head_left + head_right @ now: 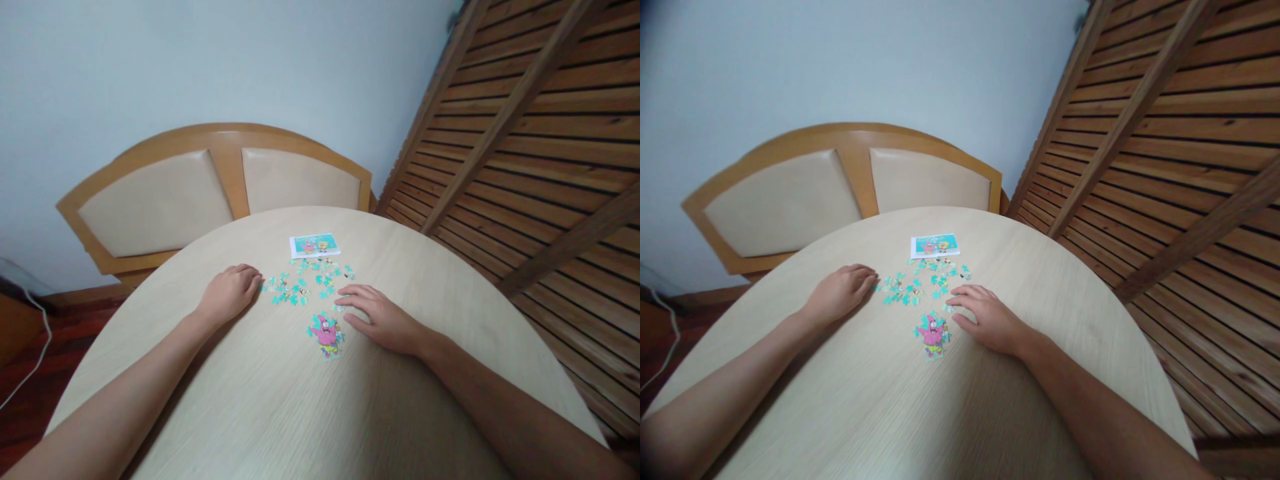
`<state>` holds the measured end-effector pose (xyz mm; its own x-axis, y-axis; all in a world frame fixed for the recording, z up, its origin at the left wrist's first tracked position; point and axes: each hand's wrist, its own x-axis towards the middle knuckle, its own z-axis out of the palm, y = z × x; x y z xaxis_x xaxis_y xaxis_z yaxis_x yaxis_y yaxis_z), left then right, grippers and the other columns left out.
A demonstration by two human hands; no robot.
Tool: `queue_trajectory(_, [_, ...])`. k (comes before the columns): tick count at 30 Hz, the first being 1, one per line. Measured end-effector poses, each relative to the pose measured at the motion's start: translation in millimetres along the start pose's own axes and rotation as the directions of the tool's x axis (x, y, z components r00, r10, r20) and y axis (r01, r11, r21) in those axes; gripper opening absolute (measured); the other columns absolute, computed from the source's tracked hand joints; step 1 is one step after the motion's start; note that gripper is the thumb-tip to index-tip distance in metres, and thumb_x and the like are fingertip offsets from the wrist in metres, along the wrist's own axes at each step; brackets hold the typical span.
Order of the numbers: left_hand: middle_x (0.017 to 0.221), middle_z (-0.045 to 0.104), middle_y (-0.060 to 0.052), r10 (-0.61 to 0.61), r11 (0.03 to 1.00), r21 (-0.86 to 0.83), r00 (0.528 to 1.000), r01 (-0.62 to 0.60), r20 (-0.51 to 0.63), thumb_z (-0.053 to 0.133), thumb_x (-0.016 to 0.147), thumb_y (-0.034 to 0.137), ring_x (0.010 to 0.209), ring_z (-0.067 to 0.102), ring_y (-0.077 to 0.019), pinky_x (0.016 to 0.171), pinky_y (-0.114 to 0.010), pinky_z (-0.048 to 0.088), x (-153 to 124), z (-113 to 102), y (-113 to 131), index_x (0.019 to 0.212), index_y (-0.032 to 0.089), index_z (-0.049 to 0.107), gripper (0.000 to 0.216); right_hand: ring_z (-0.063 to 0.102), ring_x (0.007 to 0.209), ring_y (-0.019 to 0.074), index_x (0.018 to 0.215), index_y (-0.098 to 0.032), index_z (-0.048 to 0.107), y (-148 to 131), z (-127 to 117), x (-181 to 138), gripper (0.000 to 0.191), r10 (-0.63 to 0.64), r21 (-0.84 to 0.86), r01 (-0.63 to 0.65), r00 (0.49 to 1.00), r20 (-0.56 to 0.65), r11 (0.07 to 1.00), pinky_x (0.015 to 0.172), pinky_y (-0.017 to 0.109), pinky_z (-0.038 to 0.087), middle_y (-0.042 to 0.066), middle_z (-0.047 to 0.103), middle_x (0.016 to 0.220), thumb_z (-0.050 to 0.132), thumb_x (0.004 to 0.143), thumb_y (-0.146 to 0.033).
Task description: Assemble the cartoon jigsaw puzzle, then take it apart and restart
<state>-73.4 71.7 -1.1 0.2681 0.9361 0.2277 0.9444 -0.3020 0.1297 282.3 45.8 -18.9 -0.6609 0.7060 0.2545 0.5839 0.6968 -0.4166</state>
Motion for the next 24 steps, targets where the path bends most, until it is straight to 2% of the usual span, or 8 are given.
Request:
queue_trajectory(7, [0.103, 0.075, -0.011, -0.049, 0.999, -0.015, 0.999, 0.049, 0.022, 0.044, 0.095, 0.037, 0.094, 0.070, -0.0294, 0.076, -0.037, 0.053, -6, -7, -18, 0.097, 0.021, 0.072, 0.032, 0.053, 0.132, 0.0274, 0.128, -0.022, 0.067, -1, -2, -1, 0.032, -0.003, 0.002, 0.003, 1.000, 0.002, 1.000, 0.112, 0.051, 0.042, 0.012, 0.061, 0.138, 0.053, 0.101, -0.033])
queue_trajectory(12, [0.092, 0.076, -0.008, -0.068, 0.985, -0.154, 0.993, 0.082, 0.094, 0.052, 0.088, 0.033, 0.079, 0.071, -0.0234, 0.069, -0.032, 0.052, -6, -6, -28, 0.109, 0.019, 0.070, 0.031, 0.053, 0.132, 0.0278, 0.128, -0.023, 0.067, 0, -3, -1, 0.032, -0.011, 0.010, 0.011, 1.000, 0.004, 1.000, 0.113, 0.051, 0.043, 0.012, 0.061, 0.138, 0.053, 0.101, -0.033])
queue_trajectory(15, [0.089, 0.077, -0.007, -0.031, 0.978, -0.201, 0.991, 0.057, 0.127, 0.055, 0.087, 0.033, 0.076, 0.071, -0.0211, 0.068, -0.030, 0.052, -9, -9, -28, 0.103, 0.020, 0.072, 0.027, 0.053, 0.132, 0.0280, 0.127, -0.023, 0.067, 0, -3, -2, 0.032, -0.014, 0.020, 0.014, 1.000, 0.000, 1.000, 0.112, 0.051, 0.043, 0.012, 0.062, 0.138, 0.053, 0.101, -0.034])
queue_trajectory(19, [0.090, 0.075, -0.007, 0.049, 0.958, -0.284, 0.996, -0.026, 0.074, 0.051, 0.089, 0.032, 0.077, 0.069, -0.0206, 0.070, -0.031, 0.053, -15, -14, -14, 0.089, 0.021, 0.072, 0.024, 0.053, 0.132, 0.0281, 0.127, -0.022, 0.067, -2, -3, -1, 0.032, -0.019, 0.000, 0.019, 1.000, -0.012, 1.000, 0.112, 0.051, 0.044, 0.013, 0.061, 0.138, 0.052, 0.100, -0.032])
queue_trajectory(22, [0.102, 0.074, -0.009, 0.109, 0.916, -0.390, 0.994, -0.091, 0.024, 0.050, 0.094, 0.035, 0.085, 0.069, -0.0215, 0.071, -0.032, 0.055, -20, -17, 10, 0.096, 0.021, 0.071, 0.026, 0.055, 0.129, 0.0278, 0.125, -0.020, 0.068, -10, -4, 0, 0.030, -0.046, -0.018, 0.045, 0.997, -0.057, 0.999, 0.110, 0.050, 0.045, 0.014, 0.061, 0.136, 0.052, 0.100, -0.029])
queue_trajectory(24, [0.098, 0.075, -0.008, 0.127, 0.889, -0.447, 0.991, -0.100, 0.032, 0.049, 0.097, 0.037, 0.081, 0.068, -0.0209, 0.069, -0.031, 0.054, -25, -17, 30, 0.102, 0.022, 0.071, 0.028, 0.057, 0.125, 0.0276, 0.122, -0.021, 0.069, -18, -4, 1, 0.029, -0.091, -0.007, 0.090, 0.993, -0.073, 0.996, 0.108, 0.049, 0.046, 0.014, 0.064, 0.130, 0.054, 0.099, -0.028])
